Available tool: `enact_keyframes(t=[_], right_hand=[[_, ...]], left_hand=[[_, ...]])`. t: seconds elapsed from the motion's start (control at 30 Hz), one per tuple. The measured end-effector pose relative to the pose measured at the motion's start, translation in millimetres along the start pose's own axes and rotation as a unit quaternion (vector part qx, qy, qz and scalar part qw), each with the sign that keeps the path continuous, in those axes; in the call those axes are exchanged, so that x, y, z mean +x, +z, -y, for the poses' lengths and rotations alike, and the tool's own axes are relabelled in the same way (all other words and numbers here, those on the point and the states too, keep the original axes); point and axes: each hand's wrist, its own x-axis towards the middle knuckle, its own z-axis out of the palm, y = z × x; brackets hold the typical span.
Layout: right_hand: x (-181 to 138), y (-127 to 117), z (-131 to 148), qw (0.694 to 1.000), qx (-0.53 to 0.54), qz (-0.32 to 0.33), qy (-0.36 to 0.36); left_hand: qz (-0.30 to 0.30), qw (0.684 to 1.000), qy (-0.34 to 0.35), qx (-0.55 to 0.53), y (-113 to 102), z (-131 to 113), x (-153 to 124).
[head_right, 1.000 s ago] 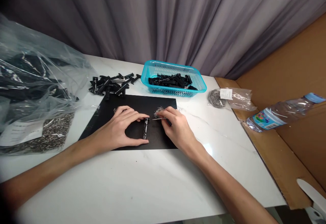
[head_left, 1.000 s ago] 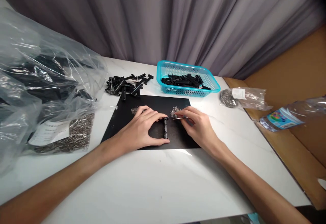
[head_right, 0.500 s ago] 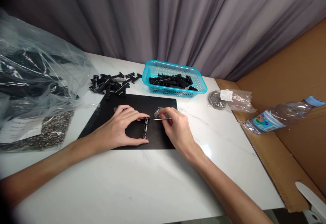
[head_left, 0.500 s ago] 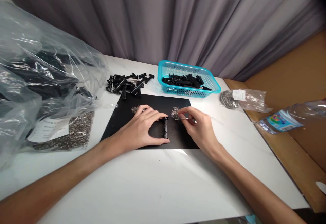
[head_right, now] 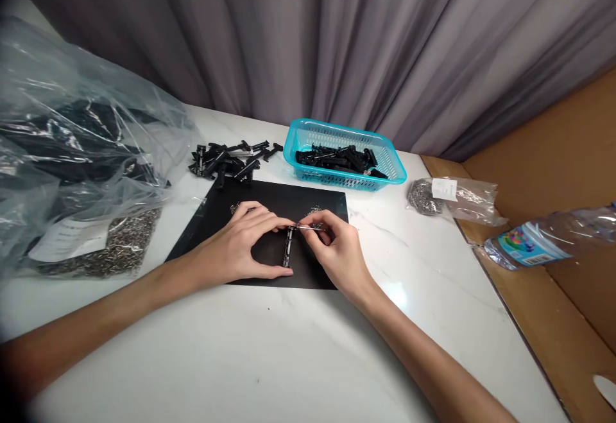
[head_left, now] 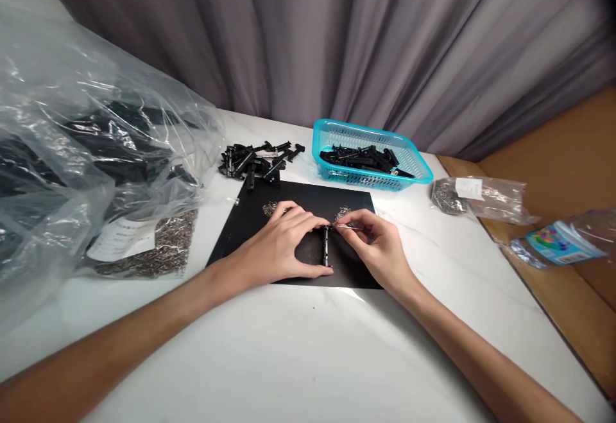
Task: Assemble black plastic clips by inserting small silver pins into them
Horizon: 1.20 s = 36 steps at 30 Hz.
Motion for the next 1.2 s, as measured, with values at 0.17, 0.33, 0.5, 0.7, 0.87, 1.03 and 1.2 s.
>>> enact_keyframes(t=[0.17,0.33,0.5,0.7,0.87,1.03,1.2], right_hand=[[2.5,3.5,2.7,1.0,0.004,0.003,-0.03],[2.7,7.1,4.6,0.999,-0.023,0.008,-0.049],[-1.9,13.5,9.0,0.991,-0.096,-0.034,-0.084],[-7.4,21.9,10.8,0.975,-0.172,-0.062,-0.125],[-5.2,21.9,10.6,0.962,-0.22,-0.055,-0.15],[-2.6,20.4,13.4,0.956,-0.23,-0.058,-0.17],[-1.8,17.0,14.1,0.976,-0.167,-0.042,-0.135]], left_hand=[[-0.006,1.0,0.002,0.002,1.7,1.1,0.2],[-0.009,1.0,-0.003,0.001,3.2,1.2,0.0],[-0.015,1.0,0.003,-0.013,3.1,1.3,1.0],[-0.019,1.0,0.01,-0.018,2.1,2.0,2.4],[-0.024,0.999,0.015,-0.028,2.3,1.3,3.5],[-0.034,0.999,0.02,-0.036,3.8,2.8,4.3],[-0.036,0.999,0.016,-0.022,5.4,5.0,4.0]])
